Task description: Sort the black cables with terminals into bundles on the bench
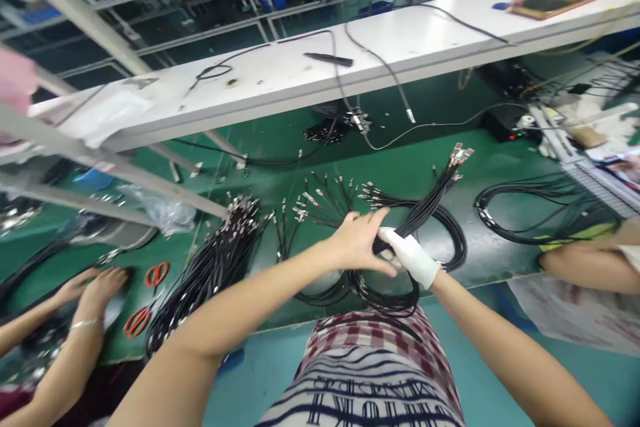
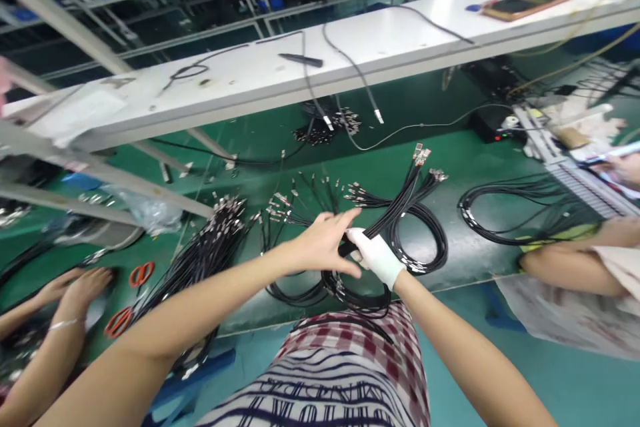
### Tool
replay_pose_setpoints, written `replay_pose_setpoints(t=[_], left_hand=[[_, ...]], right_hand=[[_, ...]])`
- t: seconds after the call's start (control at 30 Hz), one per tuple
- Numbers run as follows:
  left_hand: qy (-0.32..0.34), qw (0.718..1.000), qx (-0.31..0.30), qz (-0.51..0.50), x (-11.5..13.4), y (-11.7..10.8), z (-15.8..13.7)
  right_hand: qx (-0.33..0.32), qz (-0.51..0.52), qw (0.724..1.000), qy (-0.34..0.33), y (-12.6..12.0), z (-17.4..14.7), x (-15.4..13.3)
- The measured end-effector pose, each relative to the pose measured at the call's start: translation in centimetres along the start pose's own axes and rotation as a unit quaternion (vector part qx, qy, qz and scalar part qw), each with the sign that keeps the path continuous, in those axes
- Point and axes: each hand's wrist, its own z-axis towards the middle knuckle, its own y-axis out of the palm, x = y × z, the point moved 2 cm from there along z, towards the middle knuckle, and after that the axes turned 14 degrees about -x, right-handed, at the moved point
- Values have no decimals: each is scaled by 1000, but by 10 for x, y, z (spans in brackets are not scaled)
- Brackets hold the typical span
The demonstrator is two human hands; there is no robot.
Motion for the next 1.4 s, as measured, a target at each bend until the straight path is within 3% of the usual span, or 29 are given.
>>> replay_pose_setpoints(t=[0.13, 0.23, 0.27, 0.37, 0.47, 0.53, 0.63, 0.73, 0.83, 0.9, 0.93, 1.0, 1.07, 1.13, 1.2, 1.23, 1.3, 1.4], left_hand=[[-106, 994, 4, 25, -39, 57, 25], [-113, 993, -7, 17, -48, 63, 73], [-107, 994, -11, 18, -49, 60, 93], [-101, 994, -34, 35, -54, 50, 162], [-120, 989, -48, 68, -61, 59, 225], [-131, 986, -48, 91, -66, 74, 254], [-134, 984, -43, 110, -72, 96, 277], [-141, 984, -27, 107, -77, 105, 278], [-113, 988, 25, 105, -93, 103, 238], [-68, 989, 78, 109, -112, 105, 175], [-77, 988, 88, 104, -125, 110, 134], [-195, 974, 87, 80, -155, 128, 43], [-311, 946, 55, 77, -176, 154, -40], [-342, 933, 20, 105, -181, 184, -99], [-332, 935, -18, 127, -175, 212, -129], [-324, 936, -33, 132, -170, 223, -135], [-311, 940, -54, 128, -162, 237, -138], [-295, 947, -62, 107, -158, 234, -140]], right_hand=[[-33, 22, 999, 15, -55, -29, 10], [-60, -14, 998, 2, -102, -64, 30], [-36, -25, 999, -1, -119, -75, 40], [127, -79, 989, 17, -166, -93, 70], [285, -183, 938, 73, -199, -84, 96], [348, -249, 897, 109, -213, -71, 115], [358, -402, 824, 176, -226, -56, 145], [324, -483, 787, 205, -236, -51, 162], [335, -519, 760, 201, -233, -59, 146], [371, -523, 759, 112, -215, -68, 124], [369, -506, 778, 53, -200, -72, 115], [308, -439, 844, -28, -164, -72, 109], [212, -342, 915, -28, -123, -61, 118], [127, -225, 966, 24, -82, -40, 137], [86, -71, 988, 103, -49, -17, 158], [72, 0, 987, 144, -35, -6, 167], [48, 65, 978, 192, -14, 10, 177], [22, 96, 968, 229, 4, 21, 178]])
